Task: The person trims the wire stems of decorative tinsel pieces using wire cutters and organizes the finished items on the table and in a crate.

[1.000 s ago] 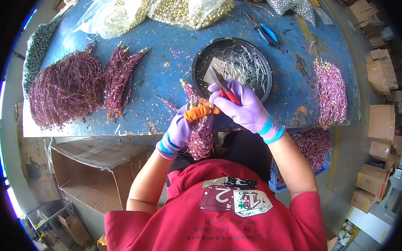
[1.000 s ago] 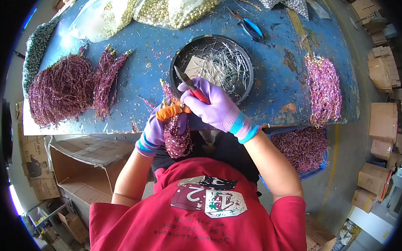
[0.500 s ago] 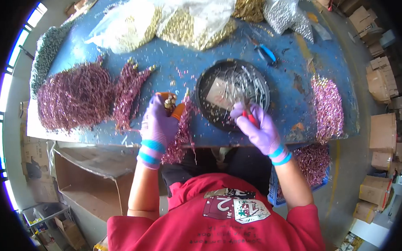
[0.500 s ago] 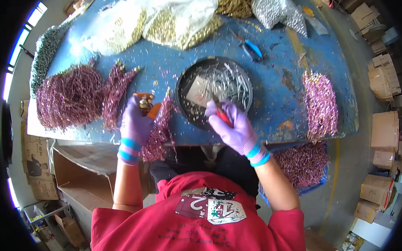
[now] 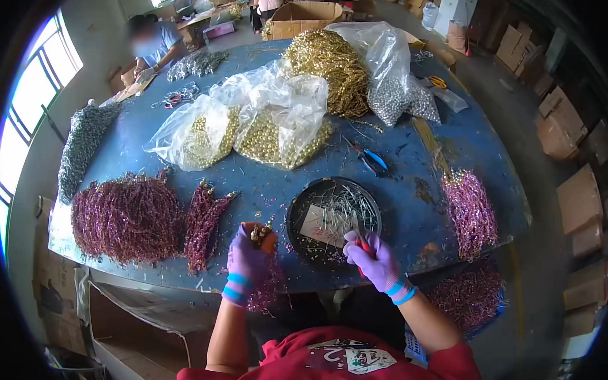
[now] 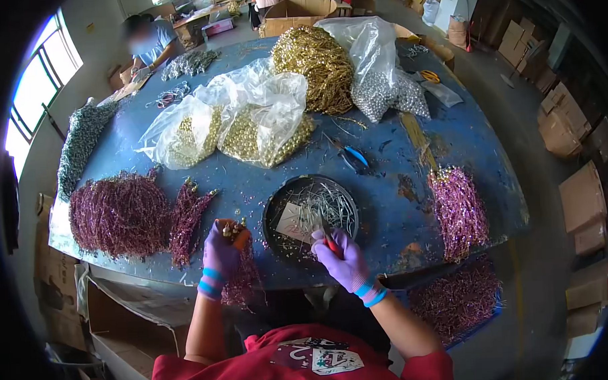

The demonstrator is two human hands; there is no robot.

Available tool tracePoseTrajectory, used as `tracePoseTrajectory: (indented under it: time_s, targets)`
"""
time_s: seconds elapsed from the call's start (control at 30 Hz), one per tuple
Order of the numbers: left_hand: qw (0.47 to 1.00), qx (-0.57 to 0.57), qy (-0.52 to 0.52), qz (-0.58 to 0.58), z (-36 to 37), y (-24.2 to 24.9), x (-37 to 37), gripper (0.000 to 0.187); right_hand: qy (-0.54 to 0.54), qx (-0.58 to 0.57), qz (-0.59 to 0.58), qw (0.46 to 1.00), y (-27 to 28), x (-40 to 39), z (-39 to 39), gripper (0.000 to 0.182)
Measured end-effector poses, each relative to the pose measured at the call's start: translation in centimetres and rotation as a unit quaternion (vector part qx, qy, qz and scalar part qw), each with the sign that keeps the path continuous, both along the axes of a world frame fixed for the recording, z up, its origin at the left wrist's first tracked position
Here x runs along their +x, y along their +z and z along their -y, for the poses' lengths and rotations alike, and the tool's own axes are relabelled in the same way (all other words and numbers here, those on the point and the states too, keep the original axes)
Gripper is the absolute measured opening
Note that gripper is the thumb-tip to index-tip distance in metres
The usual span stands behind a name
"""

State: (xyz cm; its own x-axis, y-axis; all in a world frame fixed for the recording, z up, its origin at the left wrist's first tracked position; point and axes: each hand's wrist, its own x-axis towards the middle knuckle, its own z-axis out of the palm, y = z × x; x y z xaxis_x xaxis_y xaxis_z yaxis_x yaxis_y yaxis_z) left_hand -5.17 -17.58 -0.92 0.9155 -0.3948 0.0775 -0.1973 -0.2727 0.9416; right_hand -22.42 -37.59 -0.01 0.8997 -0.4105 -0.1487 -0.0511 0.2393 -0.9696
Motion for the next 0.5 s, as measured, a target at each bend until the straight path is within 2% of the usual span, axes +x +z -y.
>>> tracePoseTrajectory:
  time_s: [0.03, 0.1, 0.13, 0.23, 0.33, 0.5]
  targets:
    - [1.0, 0.001, 0.0, 0.0, -0.2, 0.3, -0.7, 0.027, 0.0, 0.001, 0.0, 1.0, 0.3, 0.1, -0.1, 0.024]
    - [0.994, -0.041, -0.098, -0.004, -0.4, 2.0, -2.4, 0.023, 0.01, 0.037, 0.017, 0.999, 1.0, 0.8, -0.4, 0.024]
    - [0.99, -0.038, -0.123, -0.065, -0.2, 2.6, -3.6, 0.023, 0.011, 0.037, 0.02, 0.999, 1.0, 1.2, -0.6, 0.024]
    - [0.971, 0.07, -0.205, 0.106, 0.7, 5.8, -5.9, 0.019, 0.062, 0.027, 0.05, 0.996, 0.9, 2.1, -1.2, 0.023]
    - [0.959, 0.053, -0.264, 0.09, 1.0, 4.6, -6.1, 0.019, 0.057, -0.063, 0.008, 0.996, 0.6, 2.1, -1.9, 0.021]
    - [0.946, 0.073, -0.291, 0.119, 1.2, 4.6, -6.0, 0.02, 0.072, -0.009, -0.022, 0.997, 0.8, 1.3, -1.4, 0.021]
